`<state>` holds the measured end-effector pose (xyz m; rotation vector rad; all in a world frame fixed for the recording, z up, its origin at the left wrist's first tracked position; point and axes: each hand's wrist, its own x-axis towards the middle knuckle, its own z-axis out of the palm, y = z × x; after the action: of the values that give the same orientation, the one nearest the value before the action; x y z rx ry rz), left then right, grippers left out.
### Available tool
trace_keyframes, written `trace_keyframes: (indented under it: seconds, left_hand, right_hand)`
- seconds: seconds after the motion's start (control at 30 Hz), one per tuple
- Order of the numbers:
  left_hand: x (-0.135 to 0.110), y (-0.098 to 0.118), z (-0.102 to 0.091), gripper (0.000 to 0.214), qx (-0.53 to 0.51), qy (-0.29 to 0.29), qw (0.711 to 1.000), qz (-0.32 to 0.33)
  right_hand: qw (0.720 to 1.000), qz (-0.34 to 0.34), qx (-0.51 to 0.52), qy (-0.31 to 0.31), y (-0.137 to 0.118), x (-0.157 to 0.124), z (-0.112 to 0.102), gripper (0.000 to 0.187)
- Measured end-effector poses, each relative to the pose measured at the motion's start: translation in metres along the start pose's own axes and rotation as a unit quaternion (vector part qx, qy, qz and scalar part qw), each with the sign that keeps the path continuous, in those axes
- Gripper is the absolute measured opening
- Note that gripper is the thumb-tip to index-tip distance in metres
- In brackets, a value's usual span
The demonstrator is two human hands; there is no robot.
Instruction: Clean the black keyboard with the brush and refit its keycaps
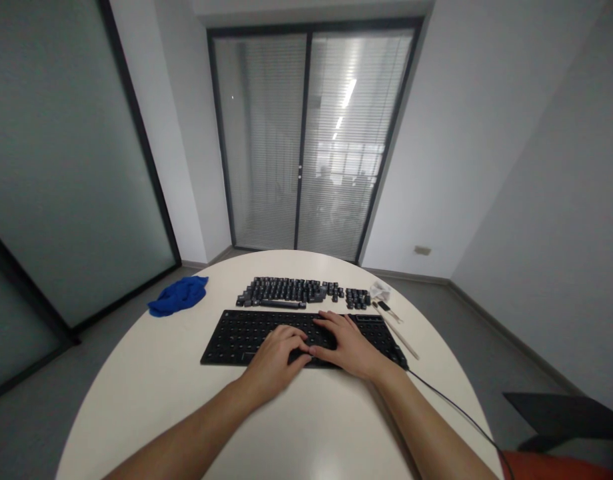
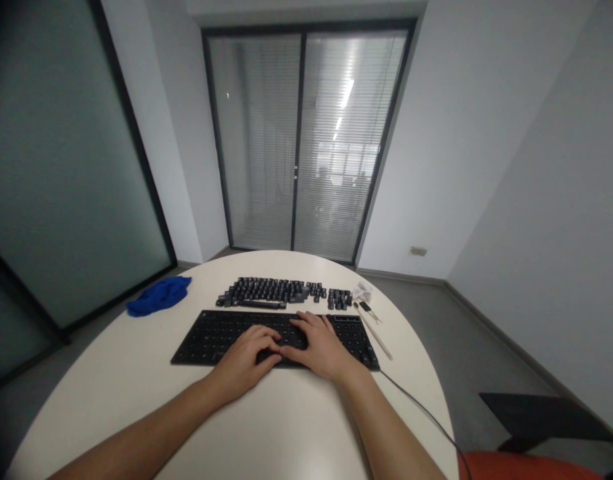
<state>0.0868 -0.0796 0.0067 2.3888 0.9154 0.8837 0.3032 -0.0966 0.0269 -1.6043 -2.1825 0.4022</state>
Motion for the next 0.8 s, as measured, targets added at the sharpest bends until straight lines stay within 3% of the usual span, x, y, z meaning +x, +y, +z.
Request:
trace_keyframes:
  seconds: [0.8]
  left_hand:
    - [0.0003,-0.0004,-0.0017,0.005,0.006,-0.017,0.999,0.028]
  right_hand:
    - [0.998,-0.020,-0.044,-0.027,-0.0006,-0.0042,-0.0003,0.073]
